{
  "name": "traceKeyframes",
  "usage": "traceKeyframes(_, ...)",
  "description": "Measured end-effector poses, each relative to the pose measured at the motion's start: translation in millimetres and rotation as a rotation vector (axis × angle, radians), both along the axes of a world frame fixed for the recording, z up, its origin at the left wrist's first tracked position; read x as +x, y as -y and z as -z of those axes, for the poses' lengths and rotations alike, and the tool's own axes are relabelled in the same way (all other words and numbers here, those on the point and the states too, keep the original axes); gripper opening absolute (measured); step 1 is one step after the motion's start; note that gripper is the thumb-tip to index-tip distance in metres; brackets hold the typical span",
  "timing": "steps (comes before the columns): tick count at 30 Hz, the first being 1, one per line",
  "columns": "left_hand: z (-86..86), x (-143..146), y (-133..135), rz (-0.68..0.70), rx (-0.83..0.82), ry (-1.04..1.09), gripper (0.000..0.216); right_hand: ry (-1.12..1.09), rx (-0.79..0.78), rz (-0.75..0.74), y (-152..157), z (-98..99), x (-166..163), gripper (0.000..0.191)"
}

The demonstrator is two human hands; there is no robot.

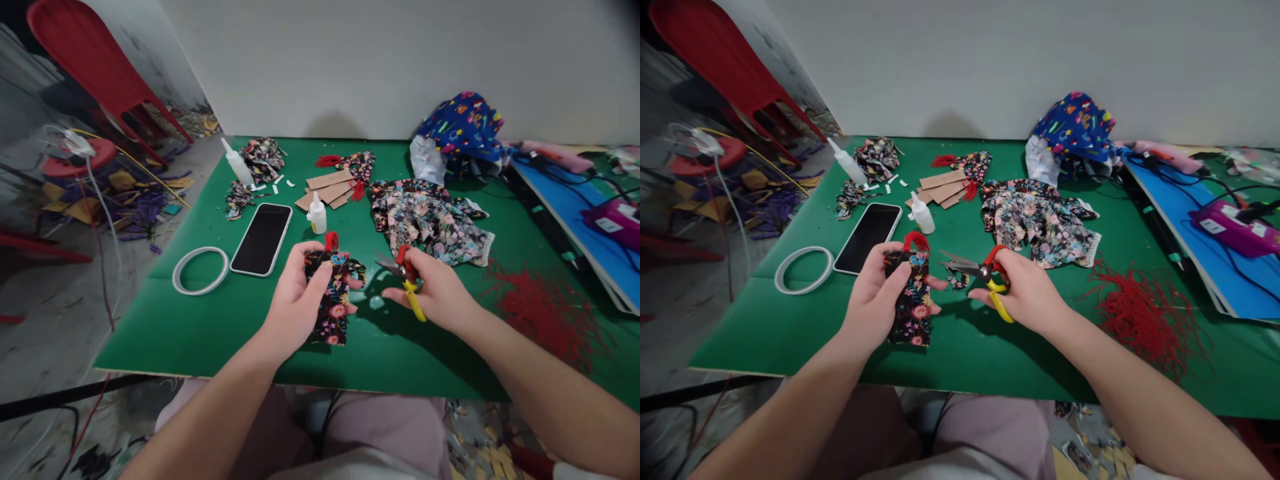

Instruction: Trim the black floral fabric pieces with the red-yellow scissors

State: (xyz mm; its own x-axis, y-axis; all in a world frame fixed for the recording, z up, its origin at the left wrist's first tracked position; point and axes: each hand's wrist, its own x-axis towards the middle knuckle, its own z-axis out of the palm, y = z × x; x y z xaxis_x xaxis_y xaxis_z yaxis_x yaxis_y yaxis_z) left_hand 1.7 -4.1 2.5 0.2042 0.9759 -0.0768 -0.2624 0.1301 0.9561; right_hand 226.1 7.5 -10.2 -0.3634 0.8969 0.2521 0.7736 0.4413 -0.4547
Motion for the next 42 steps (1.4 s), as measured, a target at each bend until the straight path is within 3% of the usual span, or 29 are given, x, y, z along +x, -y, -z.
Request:
traceKeyframes(13,3.1,-3.4,-1.3,0.082,0.084,-0.069,0.026,0.184,0.106,-0.005,-2.0,8.2,0.0,0.051)
traceKeyframes(19,10.5,-6.5,-2.4,0.043,0.262,-0.227,0.066,0.178,0.188,0.03,-3.8,7.3,2.8,0.043)
traceKeyframes(23,12.4,-6.7,-3.0,0.018,0.3,-0.255,0.063,0.203,0.258,0.09,-2.4,5.4,5.6,0.045)
traceKeyframes(28,10.4,-4.5,-1.5,0.1,0.243,-0.169,0.064,0.267,0.343,0.117,1.3,0.7,5.8,0.05)
traceKeyframes(42,11.2,-4.9,0.0,0.027,0.366,-0.322,0.066,0.308,0.293,0.025,0.2,0.9,0.2,0.049)
